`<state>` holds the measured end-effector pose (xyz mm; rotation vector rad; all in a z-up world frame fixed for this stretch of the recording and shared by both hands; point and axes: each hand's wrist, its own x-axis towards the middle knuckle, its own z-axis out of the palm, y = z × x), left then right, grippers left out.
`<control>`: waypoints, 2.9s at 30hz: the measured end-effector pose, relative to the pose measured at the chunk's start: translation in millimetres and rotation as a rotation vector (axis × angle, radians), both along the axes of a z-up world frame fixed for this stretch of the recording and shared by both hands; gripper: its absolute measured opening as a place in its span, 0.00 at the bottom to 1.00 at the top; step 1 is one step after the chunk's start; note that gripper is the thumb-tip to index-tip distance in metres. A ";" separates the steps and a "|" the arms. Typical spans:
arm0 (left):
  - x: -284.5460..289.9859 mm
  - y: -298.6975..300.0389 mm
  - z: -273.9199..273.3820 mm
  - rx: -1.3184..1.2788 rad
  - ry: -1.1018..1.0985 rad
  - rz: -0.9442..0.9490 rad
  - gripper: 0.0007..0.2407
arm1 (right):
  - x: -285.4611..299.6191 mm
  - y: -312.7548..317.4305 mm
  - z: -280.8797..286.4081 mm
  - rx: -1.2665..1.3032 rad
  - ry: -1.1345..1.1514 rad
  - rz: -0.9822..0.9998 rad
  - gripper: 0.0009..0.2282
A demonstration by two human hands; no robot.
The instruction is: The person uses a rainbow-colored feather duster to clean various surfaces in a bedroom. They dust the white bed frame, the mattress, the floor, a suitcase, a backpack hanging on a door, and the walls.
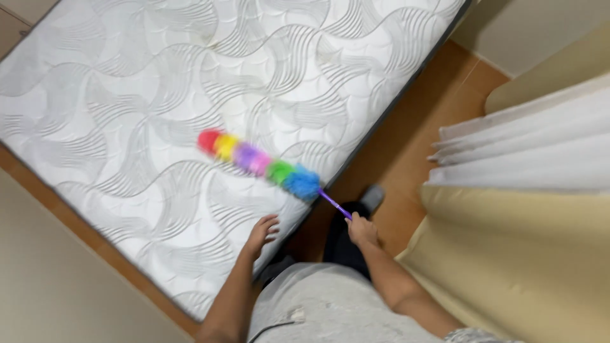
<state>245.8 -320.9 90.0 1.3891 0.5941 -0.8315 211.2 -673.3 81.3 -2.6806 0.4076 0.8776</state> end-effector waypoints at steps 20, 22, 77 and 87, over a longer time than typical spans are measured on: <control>314.3 -365.2 36.3 0.012 -0.096 -0.342 0.19 | 385.1 -424.3 155.6 1.117 -0.618 -1.127 0.19; 346.8 -399.1 21.1 0.013 -0.091 -0.364 0.19 | 425.1 -442.1 174.1 1.191 -0.685 -1.084 0.19; -30.0 -495.7 -100.9 0.180 -0.094 1.214 0.10 | 287.6 -138.5 78.2 0.434 0.823 0.793 0.04; -161.3 -418.2 -58.0 0.307 -0.179 1.645 0.12 | 226.9 -7.8 -21.6 0.046 0.589 1.056 0.08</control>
